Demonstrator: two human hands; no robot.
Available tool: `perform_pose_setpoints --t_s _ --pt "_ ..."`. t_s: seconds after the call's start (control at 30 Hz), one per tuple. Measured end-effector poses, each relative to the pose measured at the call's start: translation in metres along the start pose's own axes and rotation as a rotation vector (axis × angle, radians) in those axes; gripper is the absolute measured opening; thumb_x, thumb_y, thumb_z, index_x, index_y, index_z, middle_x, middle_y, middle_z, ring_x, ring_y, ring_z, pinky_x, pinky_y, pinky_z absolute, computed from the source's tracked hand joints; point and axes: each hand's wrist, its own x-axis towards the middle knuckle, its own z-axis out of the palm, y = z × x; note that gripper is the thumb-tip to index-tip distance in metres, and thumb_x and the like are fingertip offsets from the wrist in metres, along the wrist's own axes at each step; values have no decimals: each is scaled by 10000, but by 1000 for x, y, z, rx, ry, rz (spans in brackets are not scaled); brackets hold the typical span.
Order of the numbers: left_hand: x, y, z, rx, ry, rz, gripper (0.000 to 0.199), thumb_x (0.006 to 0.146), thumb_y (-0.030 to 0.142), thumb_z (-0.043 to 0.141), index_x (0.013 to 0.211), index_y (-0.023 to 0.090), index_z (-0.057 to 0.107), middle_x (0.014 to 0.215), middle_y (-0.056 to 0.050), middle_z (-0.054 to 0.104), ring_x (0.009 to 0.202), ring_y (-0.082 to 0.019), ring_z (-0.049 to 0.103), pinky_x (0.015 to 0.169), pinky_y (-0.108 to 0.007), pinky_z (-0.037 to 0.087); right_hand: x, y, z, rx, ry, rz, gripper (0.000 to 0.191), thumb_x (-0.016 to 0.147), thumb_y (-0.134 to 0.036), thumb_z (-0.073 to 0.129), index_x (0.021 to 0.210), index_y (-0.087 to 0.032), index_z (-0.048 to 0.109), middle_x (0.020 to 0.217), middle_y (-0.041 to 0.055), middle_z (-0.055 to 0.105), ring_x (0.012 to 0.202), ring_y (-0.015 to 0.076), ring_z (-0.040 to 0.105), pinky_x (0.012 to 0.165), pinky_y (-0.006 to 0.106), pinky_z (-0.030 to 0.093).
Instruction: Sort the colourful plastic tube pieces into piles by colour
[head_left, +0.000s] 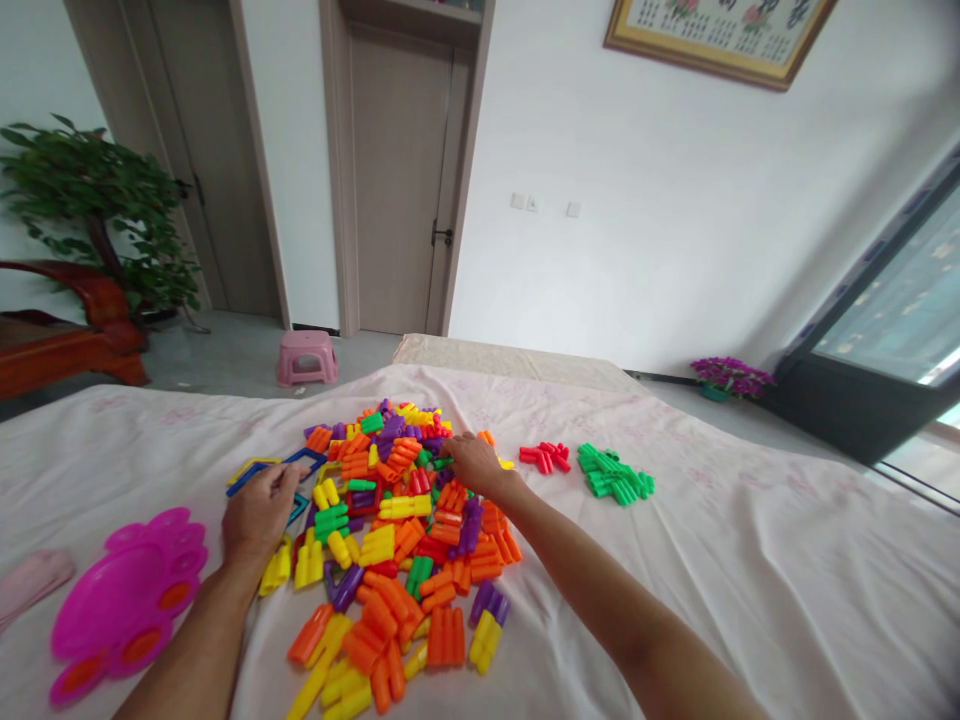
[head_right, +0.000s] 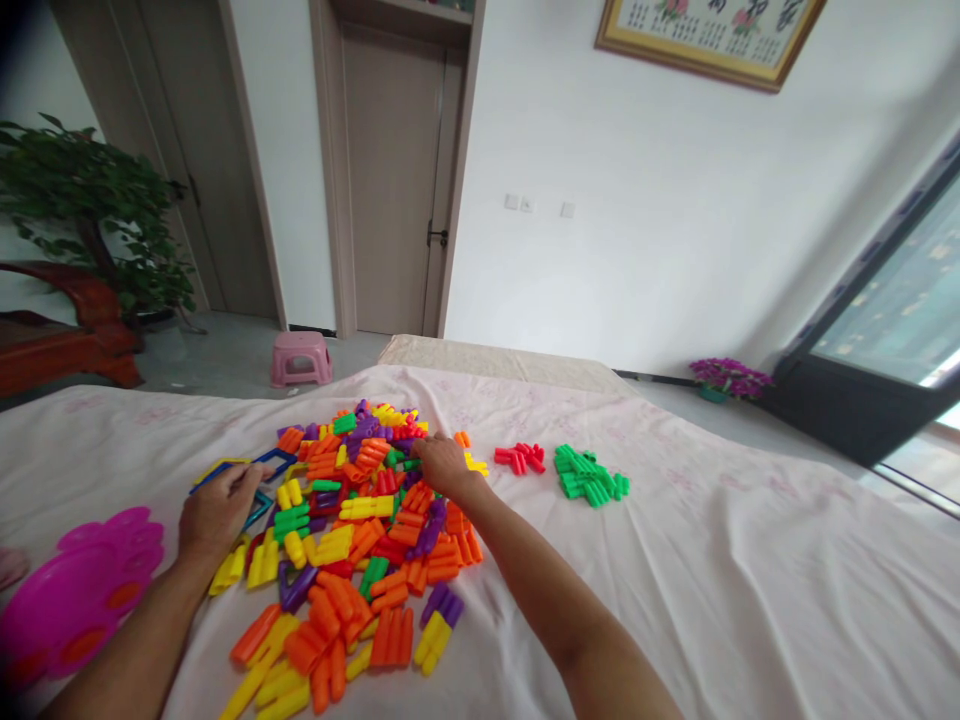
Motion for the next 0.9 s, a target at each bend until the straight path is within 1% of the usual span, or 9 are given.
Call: perform_pose_setpoints --t_s 0.13,0.23,0.33,0.4,0.47,0.57,0.67,0.73,0.9 --pt "-1 3 -2 -17 -6 5 403 946 456 462 996 238 798 988 -55 772 859 -209 660 720 -293 433 -7 9 5 203 98 18 224 867 -159 631 1056 -242 720 1065 38 743 1049 210 638 886 286 451" --pt "-1 3 -3 -19 -10 -1 409 949 457 460 1013 238 799 972 -58 773 839 -210 656 717 -295 435 -14 18 10 498 262 112 199 850 -187 658 1037 -235 705 1029 22 746 965 186 659 842 284 494" --pt "0 0 -2 -3 -7 12 404 947 459 466 1020 247 802 1008 -61 774 863 -216 656 720 -295 439 -25 32 12 830 381 246 175 850 -246 639 1013 -225 696 926 10 746 829 170 678 728 282 547" --pt "1 -3 -1 14 -5 14 406 947 470 468 1031 252 800 1026 -65 772 866 -220 652 710 -295 437 -37 44 12 998 420 308 214 836 -308 635 1015 -211 701 897 19 742 767 170 682 644 279 563" --pt "2 -6 -1 31 -8 13 422 950 488 461 1050 252 796 1020 -73 771 839 -223 641 691 -302 429 -53 59 10 1084 455 349 295 805 -357 647 1042 -194 711 907 37 743 752 177 690 610 283 573" --pt "3 -8 -1 54 -21 1 454 955 511 446 1071 237 790 991 -94 768 801 -232 626 674 -321 415 -82 92 6 1039 560 435 398 762 -410 666 1077 -174 724 904 60 753 736 190 691 605 297 567" --pt "3 -8 -2 74 -50 -18 471 950 526 436 1101 238 776 990 -92 762 801 -246 618 678 -335 414 -113 131 0 816 708 574 401 760 -418 665 1068 -171 738 921 75 768 774 210 695 679 326 559" --pt "2 -7 -3 90 -60 -25 491 951 547 416 1122 246 765 993 -85 757 807 -255 611 686 -342 415 -134 156 -6 641 770 716 372 788 -412 648 1067 -187 750 970 78 778 840 227 703 759 348 548" --pt "4 -9 0 114 -63 -31 466 943 556 419 1071 267 762 939 -69 739 783 -245 584 670 -332 408 -171 202 -20 375 746 1083 356 860 -399 618 1153 -246 751 1099 70 775 989 257 700 843 366 512"
